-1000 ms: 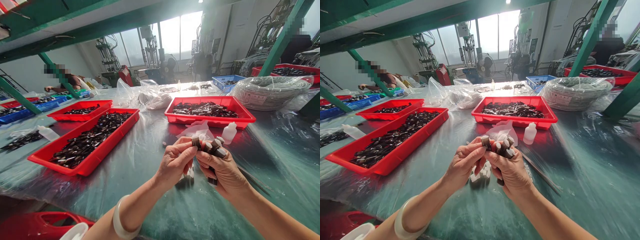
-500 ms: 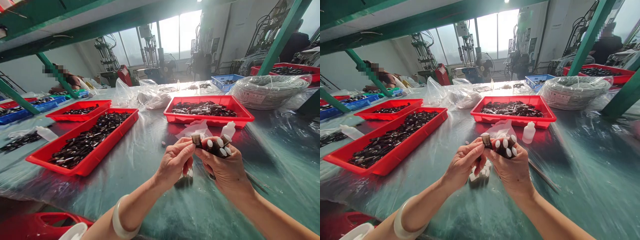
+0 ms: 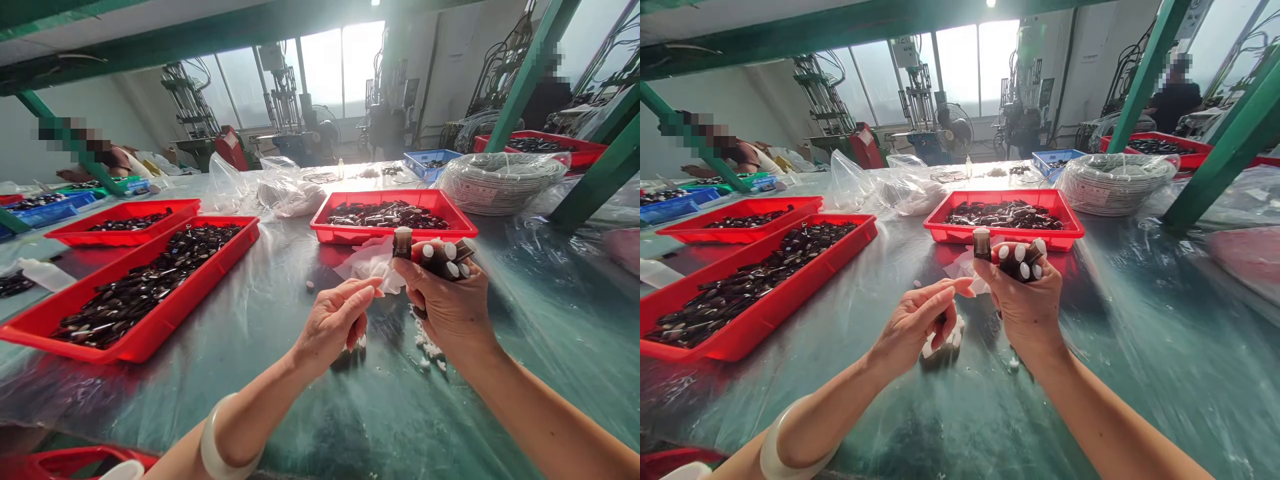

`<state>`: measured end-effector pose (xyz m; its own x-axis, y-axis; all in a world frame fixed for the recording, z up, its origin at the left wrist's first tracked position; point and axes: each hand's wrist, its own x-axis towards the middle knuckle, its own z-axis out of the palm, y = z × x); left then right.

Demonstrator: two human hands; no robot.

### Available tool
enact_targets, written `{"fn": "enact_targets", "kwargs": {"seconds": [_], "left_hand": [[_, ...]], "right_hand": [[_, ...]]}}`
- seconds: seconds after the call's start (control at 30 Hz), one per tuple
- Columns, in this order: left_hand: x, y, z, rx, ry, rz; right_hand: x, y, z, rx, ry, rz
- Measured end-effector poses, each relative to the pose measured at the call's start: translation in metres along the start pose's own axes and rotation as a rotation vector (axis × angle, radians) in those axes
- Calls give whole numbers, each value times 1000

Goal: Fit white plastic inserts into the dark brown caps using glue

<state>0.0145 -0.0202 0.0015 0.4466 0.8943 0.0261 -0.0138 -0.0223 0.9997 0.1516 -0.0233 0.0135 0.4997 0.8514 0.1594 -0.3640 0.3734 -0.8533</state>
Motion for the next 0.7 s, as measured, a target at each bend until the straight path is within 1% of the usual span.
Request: {"fn": "enact_targets", "kwargs": {"seconds": [0.27,0.7], "left_hand": [[0,0,1,2,-8,-28],[0,2,2,-19,2,-49]], "right_hand": [[-1,2,-2,-15,-59,-36],[-4,8,-3,-43,-104,44]]}}
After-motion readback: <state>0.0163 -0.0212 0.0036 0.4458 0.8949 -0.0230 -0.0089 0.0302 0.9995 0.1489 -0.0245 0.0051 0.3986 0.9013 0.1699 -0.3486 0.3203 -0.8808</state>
